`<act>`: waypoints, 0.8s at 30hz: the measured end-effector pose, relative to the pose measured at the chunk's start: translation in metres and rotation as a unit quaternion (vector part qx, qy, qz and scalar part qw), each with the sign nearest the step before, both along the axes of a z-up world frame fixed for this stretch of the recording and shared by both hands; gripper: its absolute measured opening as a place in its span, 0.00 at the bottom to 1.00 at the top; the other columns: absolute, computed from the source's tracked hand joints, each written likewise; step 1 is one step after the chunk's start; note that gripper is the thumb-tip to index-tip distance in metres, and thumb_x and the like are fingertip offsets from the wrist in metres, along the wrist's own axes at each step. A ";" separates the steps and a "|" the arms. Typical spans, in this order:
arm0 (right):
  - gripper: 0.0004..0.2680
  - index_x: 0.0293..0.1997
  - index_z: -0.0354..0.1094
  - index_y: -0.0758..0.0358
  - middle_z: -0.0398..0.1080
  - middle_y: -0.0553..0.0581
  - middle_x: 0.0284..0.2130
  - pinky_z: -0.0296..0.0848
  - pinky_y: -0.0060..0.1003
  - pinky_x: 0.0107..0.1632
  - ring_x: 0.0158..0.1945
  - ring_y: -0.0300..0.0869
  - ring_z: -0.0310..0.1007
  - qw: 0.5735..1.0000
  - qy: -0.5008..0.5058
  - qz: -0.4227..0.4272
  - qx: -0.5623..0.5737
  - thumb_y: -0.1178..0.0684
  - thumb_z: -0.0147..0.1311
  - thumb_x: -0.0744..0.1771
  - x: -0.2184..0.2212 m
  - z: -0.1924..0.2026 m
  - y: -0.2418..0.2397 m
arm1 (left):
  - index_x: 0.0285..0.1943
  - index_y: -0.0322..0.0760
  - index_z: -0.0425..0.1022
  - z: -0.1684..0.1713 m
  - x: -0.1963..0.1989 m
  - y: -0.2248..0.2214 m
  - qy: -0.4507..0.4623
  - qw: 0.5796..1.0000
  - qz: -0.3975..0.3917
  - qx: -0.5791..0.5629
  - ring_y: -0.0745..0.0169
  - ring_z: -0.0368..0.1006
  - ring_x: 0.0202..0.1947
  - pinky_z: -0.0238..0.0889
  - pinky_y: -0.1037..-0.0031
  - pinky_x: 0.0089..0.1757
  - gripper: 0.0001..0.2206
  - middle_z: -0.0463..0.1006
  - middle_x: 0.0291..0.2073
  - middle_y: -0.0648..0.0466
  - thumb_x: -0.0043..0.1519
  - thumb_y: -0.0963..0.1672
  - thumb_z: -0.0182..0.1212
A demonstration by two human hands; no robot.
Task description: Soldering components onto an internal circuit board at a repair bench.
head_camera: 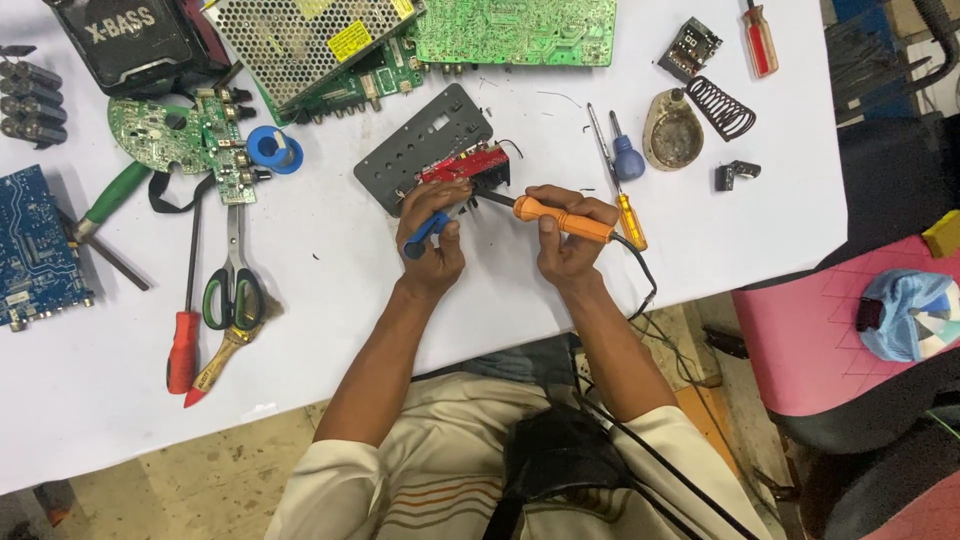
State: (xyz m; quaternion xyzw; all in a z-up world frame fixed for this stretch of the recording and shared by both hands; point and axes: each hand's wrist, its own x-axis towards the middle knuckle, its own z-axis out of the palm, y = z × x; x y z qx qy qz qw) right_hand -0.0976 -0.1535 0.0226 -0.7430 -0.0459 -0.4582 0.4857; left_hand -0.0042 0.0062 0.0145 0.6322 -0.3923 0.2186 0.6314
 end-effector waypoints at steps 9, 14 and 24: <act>0.09 0.46 0.44 0.60 0.74 0.67 0.43 0.81 0.39 0.45 0.42 0.49 0.80 1.000 -0.009 0.002 -0.019 0.53 0.45 0.72 0.001 -0.002 0.002 | 0.54 0.36 0.68 -0.001 -0.001 -0.002 -0.050 0.995 0.061 0.053 0.53 0.81 0.50 0.54 0.54 0.62 0.12 0.83 0.42 0.55 0.73 0.48 0.51; 0.09 0.45 0.44 0.61 0.74 0.66 0.42 0.81 0.39 0.45 0.42 0.49 0.80 1.000 -0.019 -0.006 -0.013 0.53 0.44 0.73 0.001 -0.001 0.002 | 0.55 0.37 0.67 -0.001 -0.003 -0.007 -0.047 0.997 0.054 0.039 0.52 0.81 0.49 0.60 0.56 0.58 0.12 0.84 0.43 0.54 0.73 0.48 0.49; 0.13 0.45 0.48 0.62 0.73 0.60 0.38 0.78 0.32 0.41 0.39 0.45 0.79 0.999 -0.023 -0.045 -0.019 0.41 0.38 0.73 -0.002 -0.009 -0.004 | 0.55 0.34 0.66 -0.010 0.000 -0.008 -0.039 0.997 0.061 0.028 0.48 0.81 0.48 0.61 0.60 0.56 0.12 0.83 0.44 0.51 0.74 0.47 0.46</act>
